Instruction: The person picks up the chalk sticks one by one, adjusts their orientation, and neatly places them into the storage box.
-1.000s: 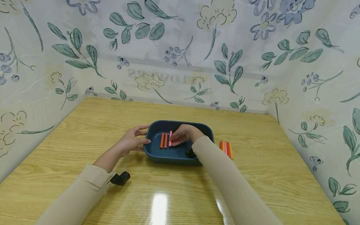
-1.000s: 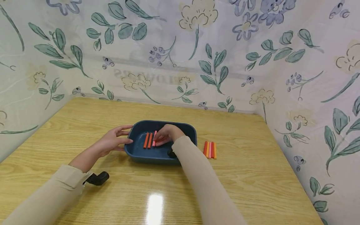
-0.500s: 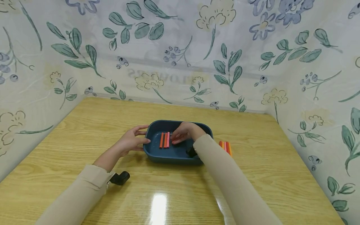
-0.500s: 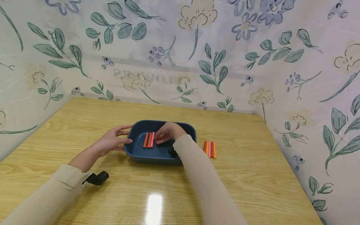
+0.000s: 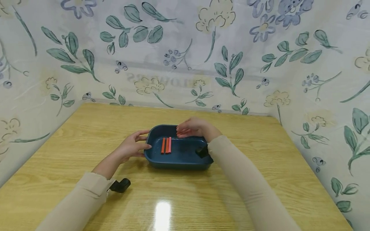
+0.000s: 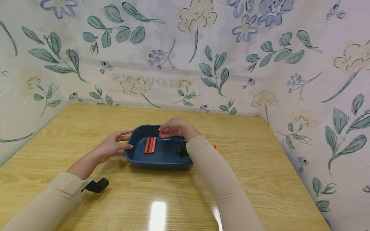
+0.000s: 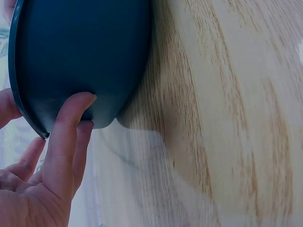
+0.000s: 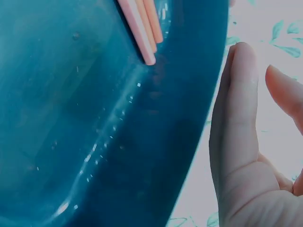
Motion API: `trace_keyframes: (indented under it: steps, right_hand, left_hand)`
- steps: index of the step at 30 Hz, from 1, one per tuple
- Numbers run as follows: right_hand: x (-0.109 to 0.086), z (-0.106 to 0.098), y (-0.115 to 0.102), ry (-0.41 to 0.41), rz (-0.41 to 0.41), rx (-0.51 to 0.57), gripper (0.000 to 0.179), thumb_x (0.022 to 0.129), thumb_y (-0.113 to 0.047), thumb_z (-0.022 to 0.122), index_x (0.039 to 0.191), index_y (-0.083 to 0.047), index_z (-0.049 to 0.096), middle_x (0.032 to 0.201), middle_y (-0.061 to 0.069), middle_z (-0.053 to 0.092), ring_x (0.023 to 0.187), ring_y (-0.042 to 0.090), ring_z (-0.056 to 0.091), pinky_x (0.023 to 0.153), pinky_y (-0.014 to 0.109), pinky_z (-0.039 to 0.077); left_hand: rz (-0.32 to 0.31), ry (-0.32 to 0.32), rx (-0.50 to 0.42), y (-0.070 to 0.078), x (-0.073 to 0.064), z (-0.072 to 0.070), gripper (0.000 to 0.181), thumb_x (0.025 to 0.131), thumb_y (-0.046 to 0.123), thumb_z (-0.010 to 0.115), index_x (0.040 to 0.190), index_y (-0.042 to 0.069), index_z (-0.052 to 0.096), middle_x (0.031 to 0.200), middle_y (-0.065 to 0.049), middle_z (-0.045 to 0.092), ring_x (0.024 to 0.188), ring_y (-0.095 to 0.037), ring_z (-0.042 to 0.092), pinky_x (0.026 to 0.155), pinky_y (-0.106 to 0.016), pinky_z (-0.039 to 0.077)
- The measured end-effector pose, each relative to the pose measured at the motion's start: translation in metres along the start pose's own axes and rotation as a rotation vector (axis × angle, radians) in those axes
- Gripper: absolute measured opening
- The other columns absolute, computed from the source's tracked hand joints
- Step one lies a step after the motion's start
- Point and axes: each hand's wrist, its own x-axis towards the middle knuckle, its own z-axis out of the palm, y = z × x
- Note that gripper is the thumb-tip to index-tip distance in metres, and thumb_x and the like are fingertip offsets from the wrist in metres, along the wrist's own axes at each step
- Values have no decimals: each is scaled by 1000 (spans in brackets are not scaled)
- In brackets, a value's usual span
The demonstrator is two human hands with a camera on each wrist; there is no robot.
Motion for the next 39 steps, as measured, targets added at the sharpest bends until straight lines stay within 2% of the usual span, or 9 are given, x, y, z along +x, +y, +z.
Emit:
trace_keyframes:
  steps: [4, 7, 12, 16, 25, 28, 32, 39]
  right_hand:
    - [-8, -3, -1, -10, -38, 17, 41, 92, -1, 56, 130, 11, 46, 121, 29, 53, 76, 21, 63, 92, 39, 46]
    - [-13, -6, 0, -9, -69, 29, 43, 91, 1, 56, 131, 11, 44, 125, 31, 50, 79, 22, 63, 96, 42, 42]
    - [-23, -14, 4, 21, -118, 46, 39, 91, 1, 57, 127, 10, 47, 121, 29, 53, 86, 26, 64, 88, 38, 49]
    - [-34, -25, 10, 27, -140, 73, 39, 91, 2, 55, 128, 12, 45, 121, 31, 52, 80, 23, 65, 78, 33, 54]
    - [-57, -49, 30, 58, -175, 105, 43, 92, 2, 54, 131, 13, 41, 124, 34, 49, 77, 19, 66, 81, 34, 53]
    - [-65, -57, 37, 70, -181, 123, 44, 92, 2, 54, 132, 14, 40, 117, 31, 54, 77, 18, 66, 81, 34, 52]
    - [-74, -69, 47, 74, -199, 159, 45, 92, 3, 52, 133, 15, 37, 103, 21, 63, 77, 17, 66, 80, 32, 53]
    - [-87, -88, 72, 114, -215, 176, 48, 94, 2, 49, 135, 17, 30, 96, 15, 63, 80, 18, 66, 82, 31, 52]
  left_hand:
    - [-1, 4, 0, -2, -2, -2, 71, 89, 2, 60, 148, 8, 22, 142, -28, 28, 112, -42, 51, 75, -43, 54]
    - [-3, 6, 3, -3, -3, -4, 71, 89, 2, 60, 148, 7, 21, 142, -29, 27, 112, -43, 51, 75, -43, 54]
    - [0, 7, 5, -5, -3, -5, 71, 89, 2, 61, 148, 6, 21, 142, -29, 26, 112, -42, 51, 75, -43, 54]
    - [5, 7, -1, -6, -2, -5, 71, 89, 2, 61, 148, 7, 21, 142, -29, 27, 112, -42, 51, 75, -43, 54]
    - [5, 7, -2, -4, -1, -3, 71, 89, 3, 61, 148, 7, 22, 142, -29, 27, 113, -42, 50, 75, -43, 54]
    - [0, 8, 0, -3, 0, -3, 71, 89, 3, 61, 148, 7, 22, 143, -29, 27, 114, -42, 50, 75, -42, 54]
    - [-4, 12, 3, -2, 0, -2, 71, 89, 3, 61, 148, 7, 22, 142, -29, 27, 113, -42, 50, 75, -43, 54]
    - [-1, 16, 16, -1, 0, 0, 70, 88, 3, 62, 147, 7, 24, 141, -29, 28, 112, -43, 51, 74, -43, 55]
